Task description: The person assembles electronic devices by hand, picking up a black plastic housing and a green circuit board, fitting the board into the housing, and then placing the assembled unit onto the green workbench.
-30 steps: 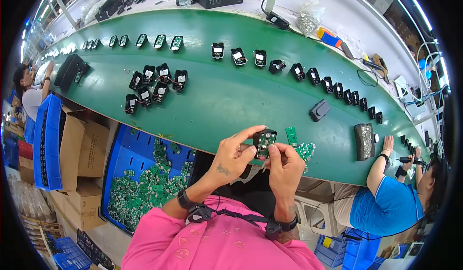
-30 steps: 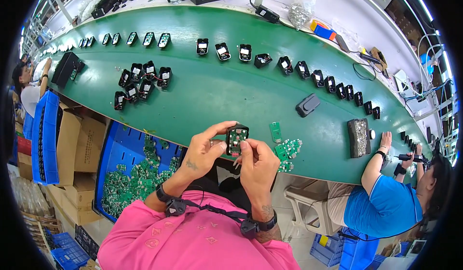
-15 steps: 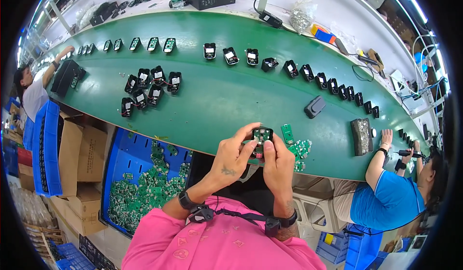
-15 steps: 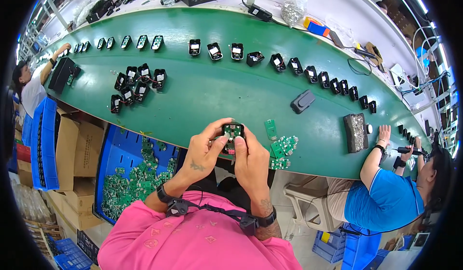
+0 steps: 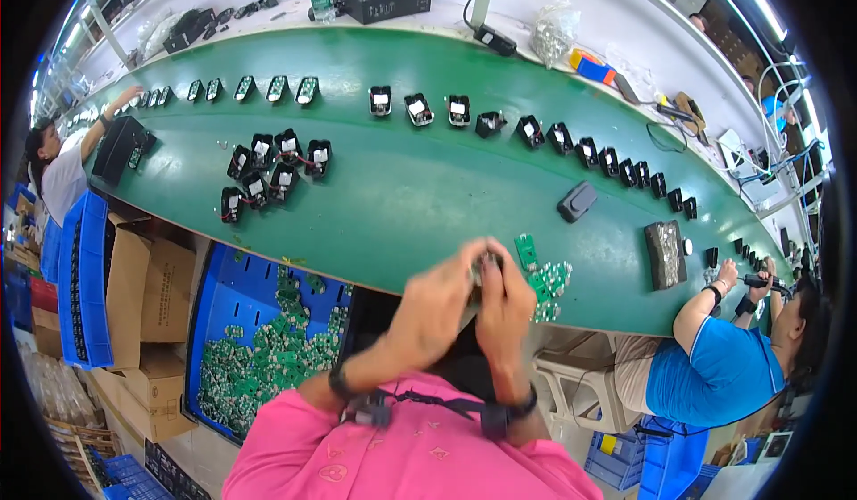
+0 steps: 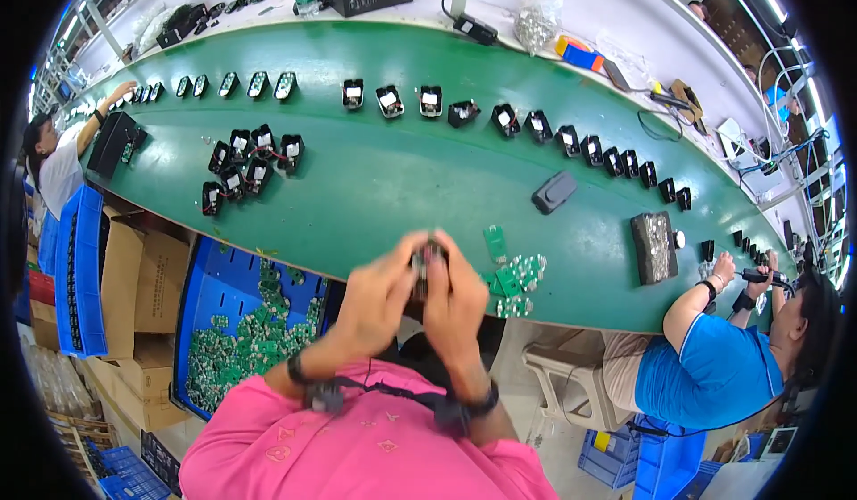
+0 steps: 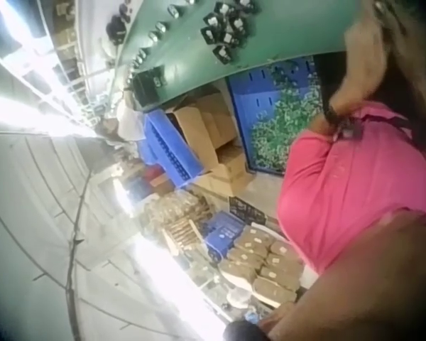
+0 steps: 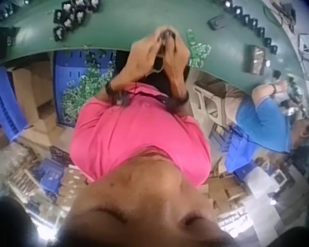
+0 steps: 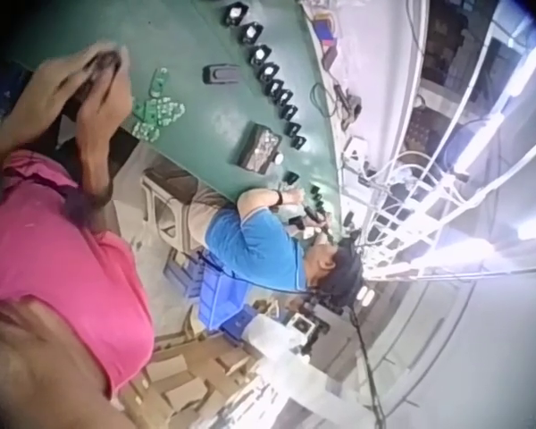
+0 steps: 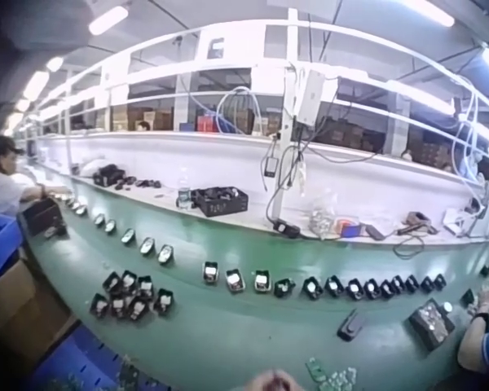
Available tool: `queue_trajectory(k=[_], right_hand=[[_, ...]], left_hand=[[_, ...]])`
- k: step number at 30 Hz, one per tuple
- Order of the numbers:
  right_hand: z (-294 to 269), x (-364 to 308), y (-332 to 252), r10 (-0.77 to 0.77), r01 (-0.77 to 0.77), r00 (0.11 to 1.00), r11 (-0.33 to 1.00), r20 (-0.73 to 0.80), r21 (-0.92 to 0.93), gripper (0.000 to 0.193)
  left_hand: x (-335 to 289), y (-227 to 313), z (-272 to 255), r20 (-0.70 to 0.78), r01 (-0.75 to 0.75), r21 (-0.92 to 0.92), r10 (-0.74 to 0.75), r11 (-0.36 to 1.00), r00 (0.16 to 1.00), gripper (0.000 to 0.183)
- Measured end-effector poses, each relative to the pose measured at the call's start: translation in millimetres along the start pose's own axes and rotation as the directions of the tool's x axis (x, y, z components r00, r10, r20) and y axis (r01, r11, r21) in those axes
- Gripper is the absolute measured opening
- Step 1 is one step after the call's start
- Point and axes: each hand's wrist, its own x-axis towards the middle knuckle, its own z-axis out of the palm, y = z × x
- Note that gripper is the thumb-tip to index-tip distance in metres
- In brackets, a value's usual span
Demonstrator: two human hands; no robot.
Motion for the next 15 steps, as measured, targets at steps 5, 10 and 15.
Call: queue_trajectory(k=[5,10,15], right_hand=[[20,24,38,0.220,-0.226,0.959,0.974,0.181,0.015,0.026],[27,33,63,0.321,-0.317,0.943,0.947,0.084,-0.056,0.033],[36,44,56,0.358,-0.386,0.880,0.922,0.313,0.031,0.035]], left_hand=[[29,-72,6,0.128,0.238,-0.095,-0.225,0.967,0.966,0.047],[39,-66,-5,0.195,0.137,-0.106,-0.115,0.985,0.974,0.079],[59,-76,-39,0.210,-0.069,0.128,0.041,0.989,0.977,0.071]])
